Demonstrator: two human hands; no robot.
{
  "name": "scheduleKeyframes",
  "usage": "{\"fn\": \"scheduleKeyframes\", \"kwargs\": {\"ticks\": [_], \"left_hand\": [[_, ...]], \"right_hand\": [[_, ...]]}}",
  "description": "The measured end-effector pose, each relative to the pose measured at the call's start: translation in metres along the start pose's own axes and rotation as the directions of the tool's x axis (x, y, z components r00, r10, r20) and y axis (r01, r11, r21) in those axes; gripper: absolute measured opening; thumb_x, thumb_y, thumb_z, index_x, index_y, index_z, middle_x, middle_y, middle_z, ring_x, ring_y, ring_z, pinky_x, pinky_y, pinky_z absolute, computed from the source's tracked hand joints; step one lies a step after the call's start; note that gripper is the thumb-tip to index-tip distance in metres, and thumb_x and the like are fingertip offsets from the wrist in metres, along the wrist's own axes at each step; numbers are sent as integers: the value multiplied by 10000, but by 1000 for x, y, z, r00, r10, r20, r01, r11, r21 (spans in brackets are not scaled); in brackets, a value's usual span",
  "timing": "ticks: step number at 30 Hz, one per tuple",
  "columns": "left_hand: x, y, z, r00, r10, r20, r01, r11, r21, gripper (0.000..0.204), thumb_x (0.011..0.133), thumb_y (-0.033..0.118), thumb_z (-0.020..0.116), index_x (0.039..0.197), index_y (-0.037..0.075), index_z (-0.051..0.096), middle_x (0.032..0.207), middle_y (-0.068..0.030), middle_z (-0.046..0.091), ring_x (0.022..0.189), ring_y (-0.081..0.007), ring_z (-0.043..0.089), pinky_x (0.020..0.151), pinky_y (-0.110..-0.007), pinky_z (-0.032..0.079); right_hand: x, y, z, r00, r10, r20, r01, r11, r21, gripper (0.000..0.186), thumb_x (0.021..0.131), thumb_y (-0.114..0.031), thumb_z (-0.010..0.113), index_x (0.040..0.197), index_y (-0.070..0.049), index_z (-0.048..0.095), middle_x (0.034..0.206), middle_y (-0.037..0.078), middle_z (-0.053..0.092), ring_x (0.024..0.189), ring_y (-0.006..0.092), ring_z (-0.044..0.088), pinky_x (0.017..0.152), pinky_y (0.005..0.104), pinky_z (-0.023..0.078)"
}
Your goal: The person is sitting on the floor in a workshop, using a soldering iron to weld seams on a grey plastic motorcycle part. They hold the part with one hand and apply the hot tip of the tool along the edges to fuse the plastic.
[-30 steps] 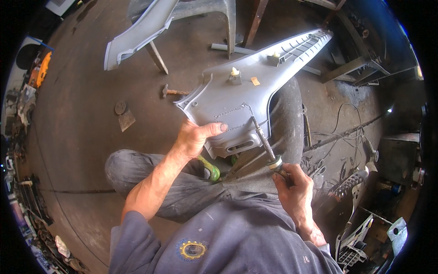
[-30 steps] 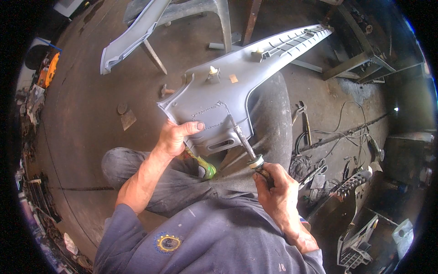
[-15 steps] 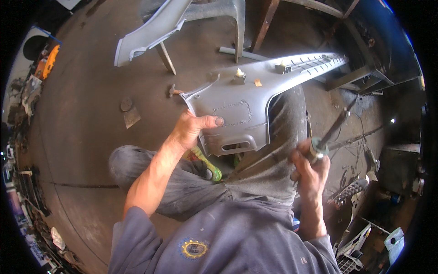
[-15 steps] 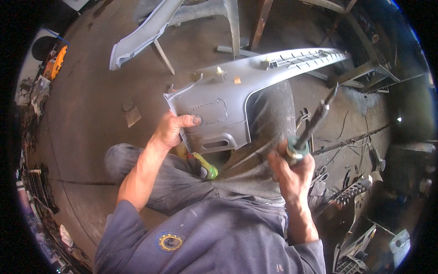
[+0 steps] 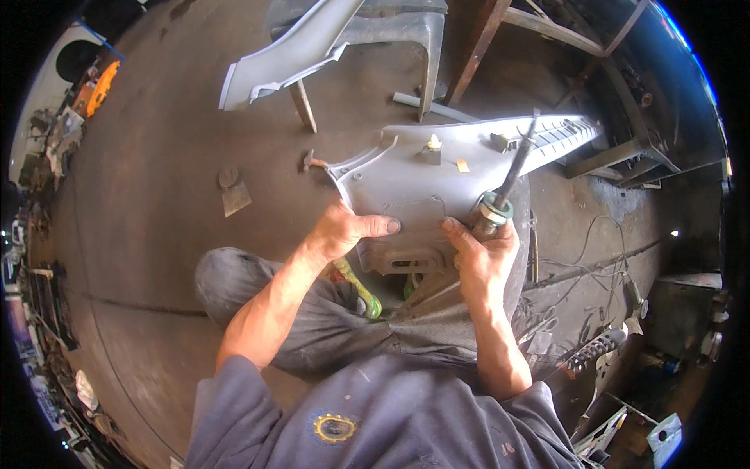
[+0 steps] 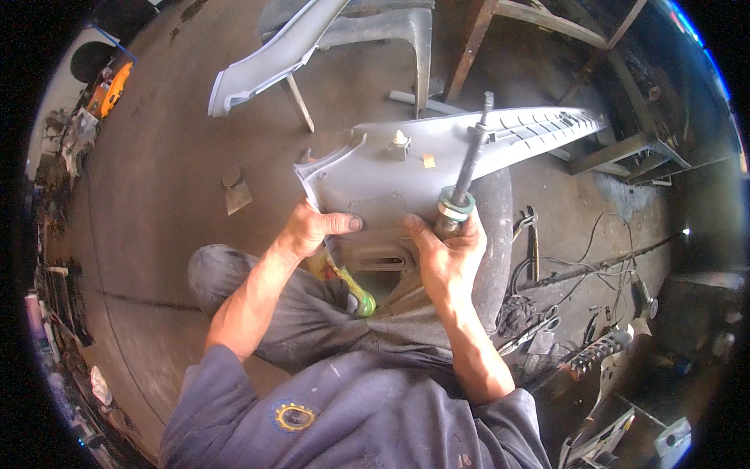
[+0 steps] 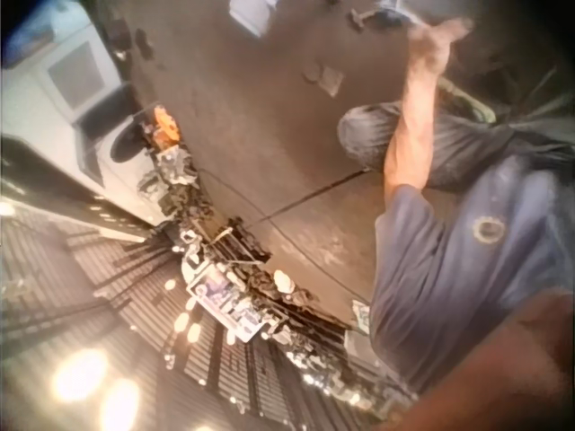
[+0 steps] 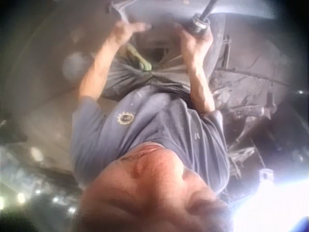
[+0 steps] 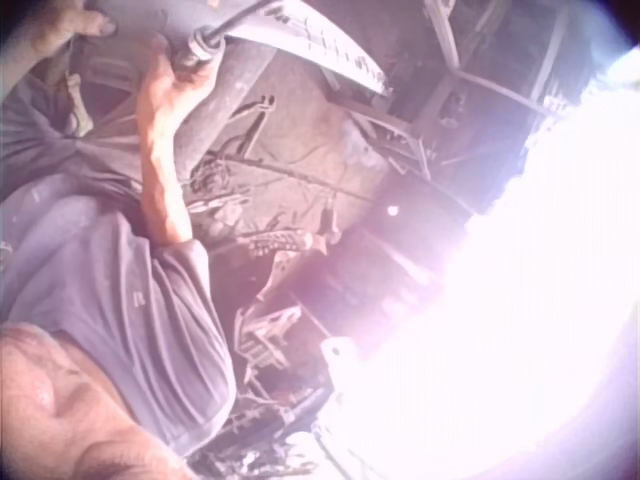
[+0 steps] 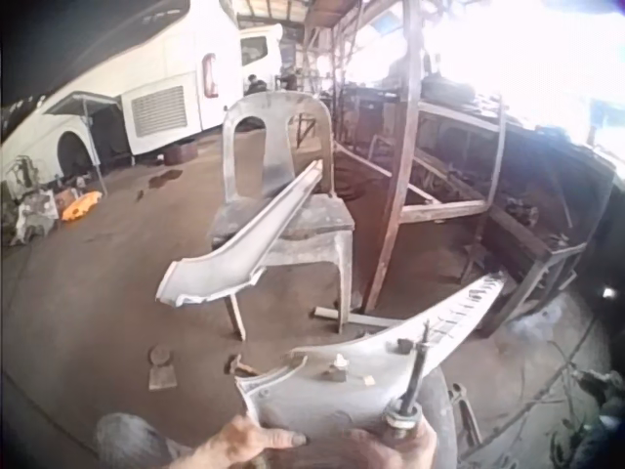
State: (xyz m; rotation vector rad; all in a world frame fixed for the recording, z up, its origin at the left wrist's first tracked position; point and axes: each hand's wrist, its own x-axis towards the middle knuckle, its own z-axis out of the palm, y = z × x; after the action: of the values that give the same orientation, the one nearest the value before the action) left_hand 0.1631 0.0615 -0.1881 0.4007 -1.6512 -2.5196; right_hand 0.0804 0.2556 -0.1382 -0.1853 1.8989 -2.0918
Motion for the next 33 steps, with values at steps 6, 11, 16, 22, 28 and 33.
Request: {"fn": "scheduleKeyframes", "kwargs": {"ticks": [6, 11, 16, 22, 28, 33], "left_hand": [[0, 3, 10, 999, 29, 23, -28, 999, -22, 702, 761, 33, 862, 1383, 27, 537, 1244, -82, 666, 1167, -202, 610, 1049, -353, 486], [0, 1, 10, 1000, 17, -5, -17, 999, -28, 698, 760, 2, 845, 1383, 39, 534, 1248, -67, 662, 1167, -198, 611, 1042, -345, 491], [0, -2, 6, 1000, -23, -1, 23, 999, -43, 711, 755, 15, 854, 1387, 43, 529, 1242, -69, 662, 1164, -190, 611, 1026, -338, 495], [2, -1, 3, 989, -76, -124, 84, 995, 61, 796, 732, 106, 903, 1410, 8, 497, 1301, -106, 628, 1204, -236, 584, 1034, -373, 485], [-10, 33, 25, 753, 658, -32, -69, 127, 990, 1093, 646, 373, 948, 1531, 58, 389, 1570, -248, 348, 1421, -446, 385, 1155, -564, 361], [34, 59, 46, 984, 159, 77, -98, 131, 987, 1058, 644, 490, 901, 1526, 123, 447, 1593, -243, 353, 1452, -415, 383, 1178, -557, 329]], "right_hand": [[1, 9, -5, 998, -45, -54, 42, 998, -43, 315, 783, 65, 801, 1020, -49, 627, 910, 4, 648, 810, 98, 610, 740, 261, 525], [3, 9, -3, 997, -21, -78, 16, 998, -65, 280, 771, 52, 804, 943, -61, 613, 840, -14, 614, 750, 88, 573, 701, 256, 499], [6, 9, -2, 997, -2, -73, -4, 996, -87, 277, 764, 37, 810, 929, -64, 612, 818, -18, 607, 723, 86, 557, 680, 249, 478], [14, 19, -6, 999, -35, -24, 34, 999, -41, 255, 775, 63, 781, 948, -49, 633, 843, -8, 646, 753, 90, 595, 706, 266, 503], [15, 16, 0, 999, -40, -2, 40, 997, -65, 293, 788, 68, 754, 1053, -20, 666, 943, 27, 712, 840, 101, 650, 770, 266, 531], [13, 17, -11, 1000, 0, 25, -1, 1000, 13, 241, 845, 48, 744, 1068, 5, 665, 991, 51, 718, 858, 117, 660, 779, 281, 544]]}}
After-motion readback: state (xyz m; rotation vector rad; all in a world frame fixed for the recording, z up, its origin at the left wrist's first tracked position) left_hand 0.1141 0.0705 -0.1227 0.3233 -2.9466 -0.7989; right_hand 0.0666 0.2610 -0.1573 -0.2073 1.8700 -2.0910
